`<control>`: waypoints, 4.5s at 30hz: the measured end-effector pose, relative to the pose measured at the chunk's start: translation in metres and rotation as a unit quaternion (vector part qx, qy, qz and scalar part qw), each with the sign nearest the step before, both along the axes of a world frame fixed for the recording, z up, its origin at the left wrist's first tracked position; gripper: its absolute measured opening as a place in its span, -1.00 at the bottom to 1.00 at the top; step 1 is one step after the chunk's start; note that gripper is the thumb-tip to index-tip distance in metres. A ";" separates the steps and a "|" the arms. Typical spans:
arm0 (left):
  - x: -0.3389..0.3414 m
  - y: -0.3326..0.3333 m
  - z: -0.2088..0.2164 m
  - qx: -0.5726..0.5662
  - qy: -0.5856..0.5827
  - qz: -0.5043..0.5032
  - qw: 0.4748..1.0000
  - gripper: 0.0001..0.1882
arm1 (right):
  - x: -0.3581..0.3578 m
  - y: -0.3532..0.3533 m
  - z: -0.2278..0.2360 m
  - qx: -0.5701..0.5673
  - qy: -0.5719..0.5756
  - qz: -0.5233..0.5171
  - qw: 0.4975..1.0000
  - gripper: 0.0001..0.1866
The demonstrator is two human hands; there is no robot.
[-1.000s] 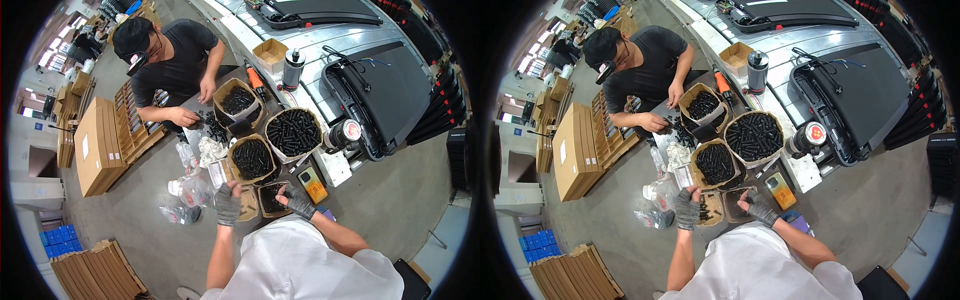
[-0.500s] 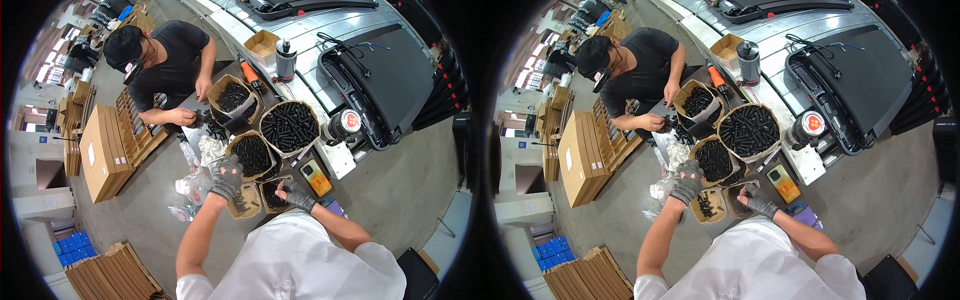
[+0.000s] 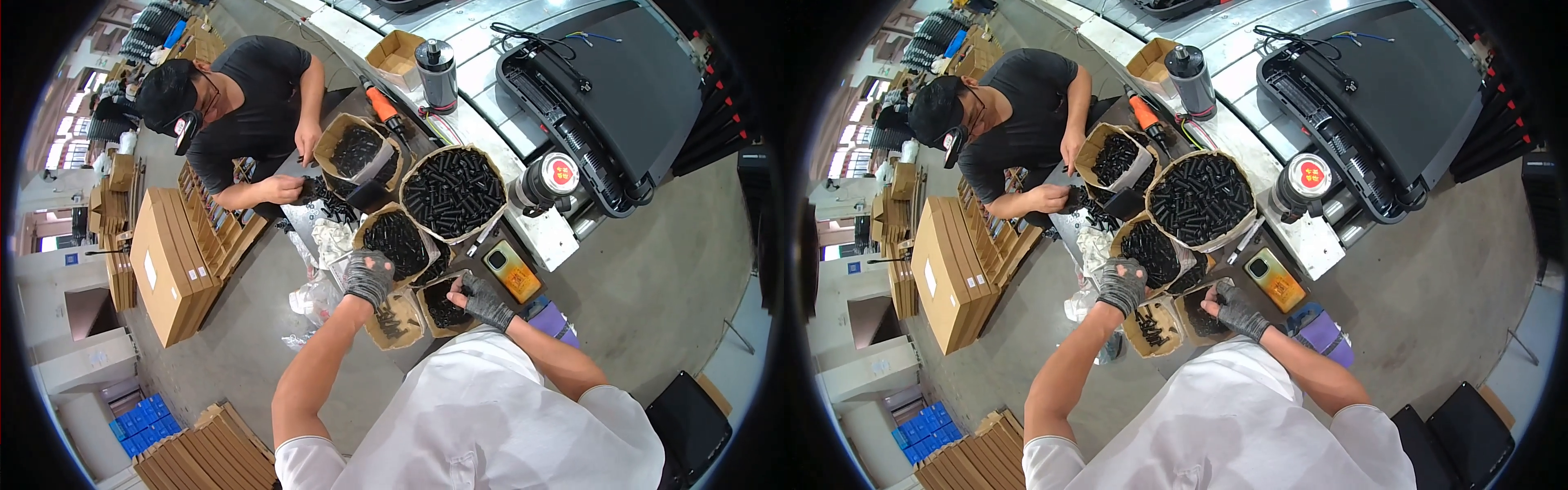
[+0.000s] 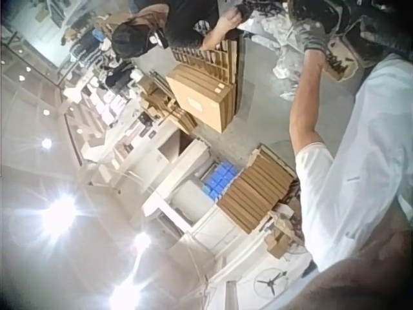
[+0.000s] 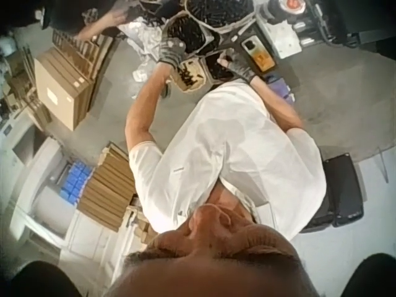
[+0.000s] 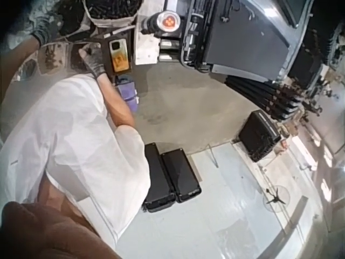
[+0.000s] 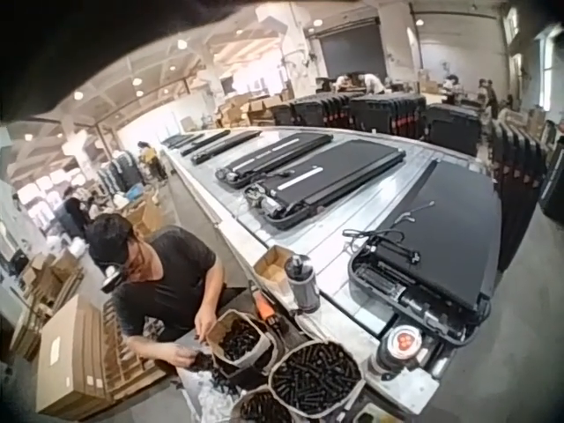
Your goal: Sorting small black components into containers on a workbench.
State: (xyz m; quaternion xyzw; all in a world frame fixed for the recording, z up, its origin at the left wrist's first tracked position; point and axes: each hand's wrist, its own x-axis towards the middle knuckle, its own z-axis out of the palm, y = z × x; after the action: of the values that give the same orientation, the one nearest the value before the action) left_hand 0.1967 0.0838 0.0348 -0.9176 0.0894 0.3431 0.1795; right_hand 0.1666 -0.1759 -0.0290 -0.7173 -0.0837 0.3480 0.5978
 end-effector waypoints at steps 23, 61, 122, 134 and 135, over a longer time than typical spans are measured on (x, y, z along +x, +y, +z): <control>0.007 -0.001 0.013 -0.018 0.030 -0.023 0.999 -0.72 | 0.003 -0.004 0.002 0.008 0.012 -0.025 1.000 -0.76; -0.162 -0.096 0.005 -0.559 -0.321 0.452 0.617 -0.79 | -0.004 -0.019 0.047 0.281 0.370 0.016 0.885 -0.48; -0.271 -0.102 -0.040 -0.508 -0.359 0.525 0.580 -0.71 | -0.031 0.015 -0.059 -0.301 -0.407 0.413 0.757 -0.86; -0.248 -0.099 -0.032 -0.503 -0.360 0.530 0.580 -0.72 | 0.004 0.006 -0.012 -0.204 -0.285 0.343 0.871 -0.80; -0.243 -0.098 -0.030 -0.504 -0.360 0.529 0.580 -0.72 | 0.008 0.003 -0.011 -0.205 -0.286 0.342 0.871 -0.80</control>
State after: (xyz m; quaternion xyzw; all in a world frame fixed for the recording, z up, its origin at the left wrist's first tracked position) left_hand -0.0465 -0.0144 0.0048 -0.7937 -0.3252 -0.0810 -0.5077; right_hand 0.1744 -0.1728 -0.0403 -0.8183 -0.4181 0.3199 0.2310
